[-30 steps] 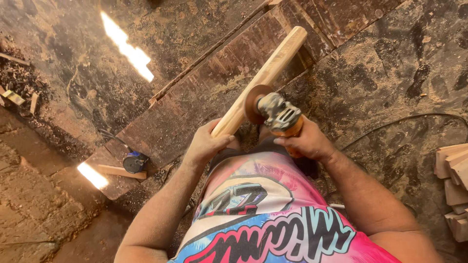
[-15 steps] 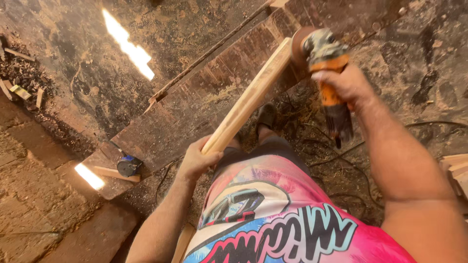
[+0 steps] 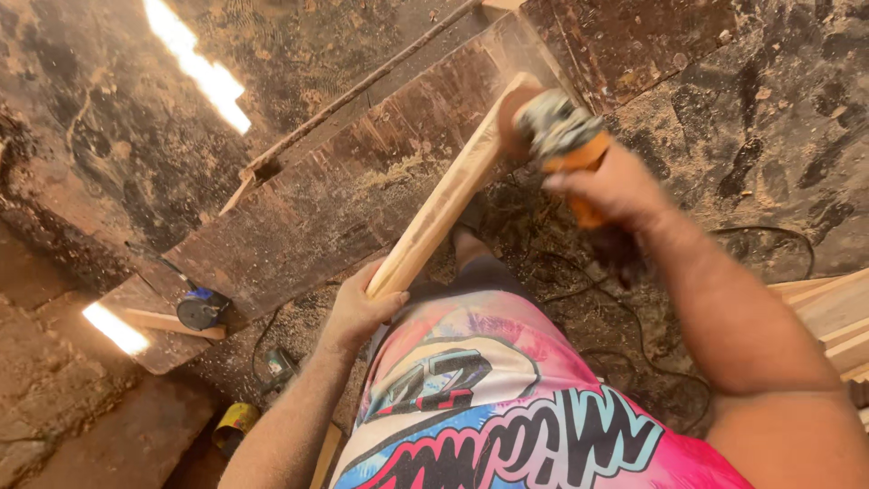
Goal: The person uses an angle grinder with a sanding disc to smooth the surface of a cylindrical wooden dowel. They hold the dowel with one hand and the grinder with the other, moving the tool along the length of the wood to remove roughness and create a uniform finish.
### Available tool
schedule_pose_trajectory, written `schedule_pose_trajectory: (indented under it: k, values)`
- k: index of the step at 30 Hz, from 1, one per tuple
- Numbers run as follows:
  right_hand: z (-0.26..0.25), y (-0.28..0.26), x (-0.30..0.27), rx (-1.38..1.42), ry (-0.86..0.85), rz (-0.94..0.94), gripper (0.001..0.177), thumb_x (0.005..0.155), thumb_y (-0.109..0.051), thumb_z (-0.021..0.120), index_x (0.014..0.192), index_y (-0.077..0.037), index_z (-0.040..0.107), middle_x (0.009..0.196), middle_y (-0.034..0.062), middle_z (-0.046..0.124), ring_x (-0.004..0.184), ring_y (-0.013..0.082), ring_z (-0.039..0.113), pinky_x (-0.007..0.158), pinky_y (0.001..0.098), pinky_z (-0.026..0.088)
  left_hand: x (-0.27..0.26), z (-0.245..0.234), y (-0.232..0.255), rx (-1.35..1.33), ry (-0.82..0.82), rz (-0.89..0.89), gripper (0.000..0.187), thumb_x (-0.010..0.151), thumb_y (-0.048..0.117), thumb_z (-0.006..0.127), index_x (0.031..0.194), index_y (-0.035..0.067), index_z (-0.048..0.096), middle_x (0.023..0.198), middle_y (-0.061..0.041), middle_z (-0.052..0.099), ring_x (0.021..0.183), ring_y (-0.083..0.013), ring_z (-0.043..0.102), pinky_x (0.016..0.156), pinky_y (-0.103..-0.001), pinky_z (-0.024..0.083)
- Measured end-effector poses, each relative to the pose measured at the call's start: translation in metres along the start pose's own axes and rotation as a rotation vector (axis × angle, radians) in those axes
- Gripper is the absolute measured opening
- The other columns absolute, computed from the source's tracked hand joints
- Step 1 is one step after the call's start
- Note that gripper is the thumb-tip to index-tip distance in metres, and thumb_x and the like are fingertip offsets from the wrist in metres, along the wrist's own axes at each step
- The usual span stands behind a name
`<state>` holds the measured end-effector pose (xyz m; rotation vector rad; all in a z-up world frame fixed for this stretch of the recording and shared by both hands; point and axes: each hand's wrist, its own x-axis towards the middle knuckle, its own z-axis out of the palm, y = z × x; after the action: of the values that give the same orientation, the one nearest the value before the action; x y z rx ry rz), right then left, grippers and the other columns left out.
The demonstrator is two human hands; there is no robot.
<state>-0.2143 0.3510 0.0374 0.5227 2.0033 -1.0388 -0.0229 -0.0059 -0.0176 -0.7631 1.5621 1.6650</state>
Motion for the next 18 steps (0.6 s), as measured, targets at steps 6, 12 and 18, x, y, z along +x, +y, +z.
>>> schedule_pose_trajectory:
  k: [6,12,18]
  values:
    - [-0.017,-0.001,0.018,0.128,-0.005,0.032,0.062,0.073,-0.031,0.081,0.129,-0.013,0.062,0.11,0.0069,0.069,0.099,0.0262,0.068,0.086,0.0459,0.059,0.002,0.004,0.0,-0.016,-0.002,0.106,0.069,0.069,0.021,0.082,0.134,0.003,0.065,0.107,-0.004,0.072,0.09,-0.0112,0.066,0.078,-0.028,0.055]
    - [0.068,-0.016,-0.064,-0.128,-0.204,-0.097,0.076,0.063,-0.032,0.087,0.13,-0.012,0.058,0.113,0.0077,0.075,0.102,0.0217,0.072,0.089,0.0355,0.057,-0.008,0.006,0.005,0.2,0.014,0.177,0.072,0.066,0.026,0.082,0.133,0.006,0.064,0.11,-0.004,0.074,0.098,-0.0127,0.069,0.091,-0.029,0.053]
    - [0.074,-0.035,-0.09,-0.503,-0.299,-0.149,0.072,0.065,-0.035,0.088,0.127,-0.01,0.06,0.107,0.0129,0.074,0.102,0.0254,0.069,0.09,0.038,0.053,-0.014,0.016,0.02,0.211,0.072,0.15,0.068,0.067,0.026,0.08,0.131,0.008,0.066,0.112,-0.008,0.076,0.102,-0.0162,0.072,0.093,-0.031,0.054]
